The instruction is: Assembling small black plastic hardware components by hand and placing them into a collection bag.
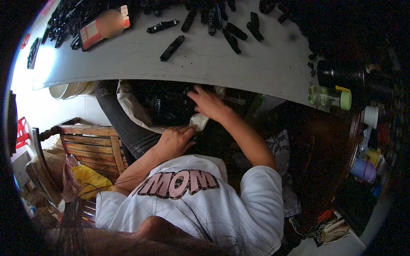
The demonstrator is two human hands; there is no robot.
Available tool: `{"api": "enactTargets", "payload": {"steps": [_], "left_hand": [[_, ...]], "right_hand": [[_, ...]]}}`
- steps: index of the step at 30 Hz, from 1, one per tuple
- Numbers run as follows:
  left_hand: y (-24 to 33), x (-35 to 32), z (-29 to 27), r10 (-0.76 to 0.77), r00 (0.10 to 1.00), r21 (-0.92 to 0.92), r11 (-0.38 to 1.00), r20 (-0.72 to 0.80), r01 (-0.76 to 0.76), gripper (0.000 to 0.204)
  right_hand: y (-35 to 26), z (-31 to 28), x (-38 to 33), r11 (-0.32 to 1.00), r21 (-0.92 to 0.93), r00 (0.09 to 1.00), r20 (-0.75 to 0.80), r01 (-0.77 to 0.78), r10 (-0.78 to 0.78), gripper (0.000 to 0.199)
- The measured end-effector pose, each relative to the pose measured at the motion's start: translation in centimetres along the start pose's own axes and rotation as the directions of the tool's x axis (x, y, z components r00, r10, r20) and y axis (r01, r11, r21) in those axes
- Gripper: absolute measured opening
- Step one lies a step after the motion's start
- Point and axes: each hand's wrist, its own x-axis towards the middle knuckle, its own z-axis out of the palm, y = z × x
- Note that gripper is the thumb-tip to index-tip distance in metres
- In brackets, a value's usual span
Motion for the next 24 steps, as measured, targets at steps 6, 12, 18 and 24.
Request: {"api": "enactTargets", "payload": {"steps": [6,12,18,24], "left_hand": [[-0.2,-0.1,0.4,0.007,1.000,0.018,1.000,-0.015,-0.006,0.039],[-0.3,-0.2,0.2,-0.019,0.998,-0.005,1.000,0.053,0.019,0.037],[-0.4,-0.1,0.2,-0.013,0.997,0.001,1.000,0.071,0.013,0.037],[-0.4,0.0,0.3,-0.014,0.998,0.004,1.000,0.065,0.013,0.036]], "right_hand": [[5.5,1.5,5.1,0.963,0.086,0.923,-0.276,-0.255,0.269,0.048],[4.5,-1.1,3.9,0.954,0.057,0.910,-0.289,-0.293,0.296,0.044],[5.1,-0.1,2.6,0.949,-0.161,0.948,-0.212,-0.272,0.236,0.037],[3.9,2.3,4.2,0.897,-0.123,0.904,-0.119,-0.424,0.411,0.039]]}}
